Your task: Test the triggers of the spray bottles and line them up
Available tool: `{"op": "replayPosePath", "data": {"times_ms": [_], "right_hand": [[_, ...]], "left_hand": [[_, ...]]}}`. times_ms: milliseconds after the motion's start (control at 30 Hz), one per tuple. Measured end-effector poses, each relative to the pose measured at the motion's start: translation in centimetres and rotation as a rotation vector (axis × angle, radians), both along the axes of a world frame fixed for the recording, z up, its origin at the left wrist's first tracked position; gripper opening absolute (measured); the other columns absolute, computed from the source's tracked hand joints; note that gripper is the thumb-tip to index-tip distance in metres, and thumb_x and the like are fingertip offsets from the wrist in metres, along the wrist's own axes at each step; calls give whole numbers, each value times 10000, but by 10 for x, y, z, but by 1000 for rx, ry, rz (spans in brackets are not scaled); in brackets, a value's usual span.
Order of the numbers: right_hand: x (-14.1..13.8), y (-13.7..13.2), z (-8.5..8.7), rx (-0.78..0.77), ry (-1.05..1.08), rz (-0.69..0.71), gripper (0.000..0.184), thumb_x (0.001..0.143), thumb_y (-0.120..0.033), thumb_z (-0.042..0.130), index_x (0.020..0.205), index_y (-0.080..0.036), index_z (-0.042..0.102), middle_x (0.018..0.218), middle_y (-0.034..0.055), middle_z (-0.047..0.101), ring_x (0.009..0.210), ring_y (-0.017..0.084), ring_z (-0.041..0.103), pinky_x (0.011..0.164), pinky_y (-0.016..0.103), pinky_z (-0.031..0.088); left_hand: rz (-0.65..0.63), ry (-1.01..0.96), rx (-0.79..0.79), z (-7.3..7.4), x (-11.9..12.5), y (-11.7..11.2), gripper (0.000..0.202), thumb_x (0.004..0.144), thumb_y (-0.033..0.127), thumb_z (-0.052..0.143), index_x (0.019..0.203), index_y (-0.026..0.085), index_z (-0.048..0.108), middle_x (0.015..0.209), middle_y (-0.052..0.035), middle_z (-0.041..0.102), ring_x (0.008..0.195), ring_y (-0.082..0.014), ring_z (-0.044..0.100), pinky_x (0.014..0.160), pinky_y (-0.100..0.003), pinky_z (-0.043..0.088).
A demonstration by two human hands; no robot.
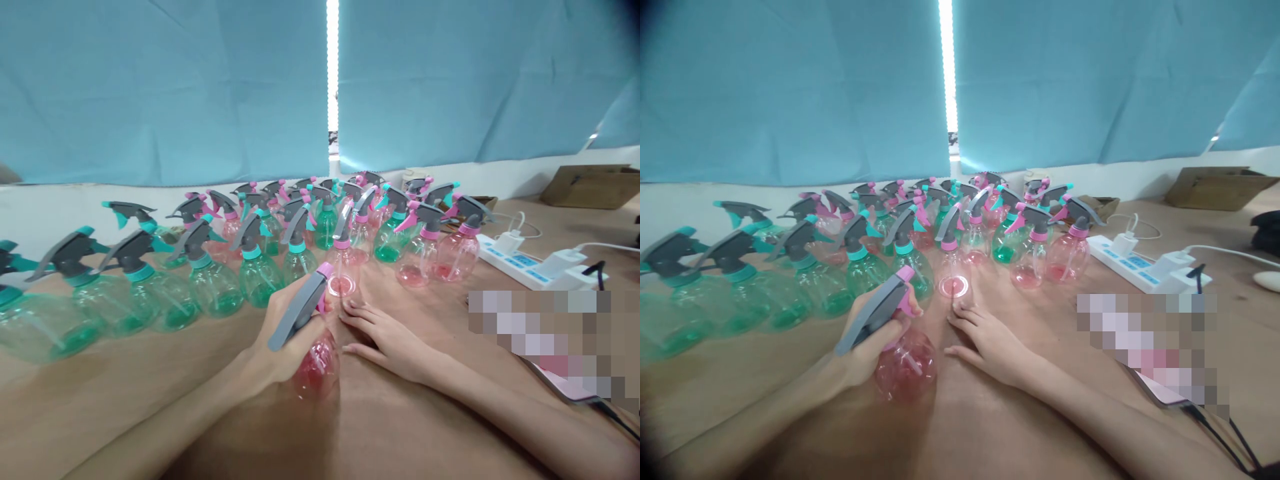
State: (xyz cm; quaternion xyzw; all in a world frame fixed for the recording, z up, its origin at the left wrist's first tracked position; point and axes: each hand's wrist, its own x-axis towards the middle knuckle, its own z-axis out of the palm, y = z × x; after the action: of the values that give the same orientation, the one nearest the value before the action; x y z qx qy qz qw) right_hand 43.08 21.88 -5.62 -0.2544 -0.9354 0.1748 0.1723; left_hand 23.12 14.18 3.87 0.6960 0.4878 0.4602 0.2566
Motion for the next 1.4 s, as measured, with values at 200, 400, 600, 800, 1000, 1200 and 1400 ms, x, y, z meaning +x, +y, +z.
{"op": "replayPosePath", "data": {"times_ms": [200,400,600,800,1000,1200,1400], "right_hand": [[0,0,-2,-3,28,0,598,918,-540,481,1382,-164,477,1422,143,482,1332,299,414,1094,505,354],[0,1,-3,-1,18,8,610,917,-548,474,1390,-164,467,1423,141,483,1336,297,406,1098,499,350],[0,1,-3,7,47,6,584,918,-538,481,1384,-185,476,1420,134,486,1329,298,417,1089,503,359],[0,0,-1,1,21,-2,604,920,-541,474,1387,-159,469,1417,145,487,1329,299,417,1092,500,358],[0,0,-1,9,48,7,580,918,-528,489,1382,-181,479,1406,139,500,1318,302,432,1081,509,372],[0,0,-2,7,42,0,586,918,-537,482,1386,-184,474,1408,136,500,1324,300,424,1082,507,371],[-1,-1,1,10,12,0,601,922,-538,474,1377,-147,481,1405,150,500,1320,300,430,1087,496,371]], "left_hand": [[0,-13,-23,-1,1,-1,28,754,178,484,760,192,507,625,59,414,452,-75,315,432,-248,249],[86,37,3,7,4,1,59,711,185,487,752,226,498,674,29,447,541,-125,383,468,-264,326],[86,88,51,3,0,2,125,696,199,495,808,246,524,661,32,420,566,-146,386,507,-281,359],[80,77,39,-3,0,0,53,761,216,514,810,233,502,685,26,459,661,-172,496,611,-306,438],[87,10,27,0,4,-3,87,771,206,537,741,217,456,671,34,438,667,-164,510,688,-339,478],[84,26,21,1,4,-3,44,793,217,521,788,208,478,709,20,455,713,-181,551,613,-310,467],[90,35,16,0,3,-3,94,790,223,521,748,214,437,693,26,410,765,-200,557,657,-330,478]]}}
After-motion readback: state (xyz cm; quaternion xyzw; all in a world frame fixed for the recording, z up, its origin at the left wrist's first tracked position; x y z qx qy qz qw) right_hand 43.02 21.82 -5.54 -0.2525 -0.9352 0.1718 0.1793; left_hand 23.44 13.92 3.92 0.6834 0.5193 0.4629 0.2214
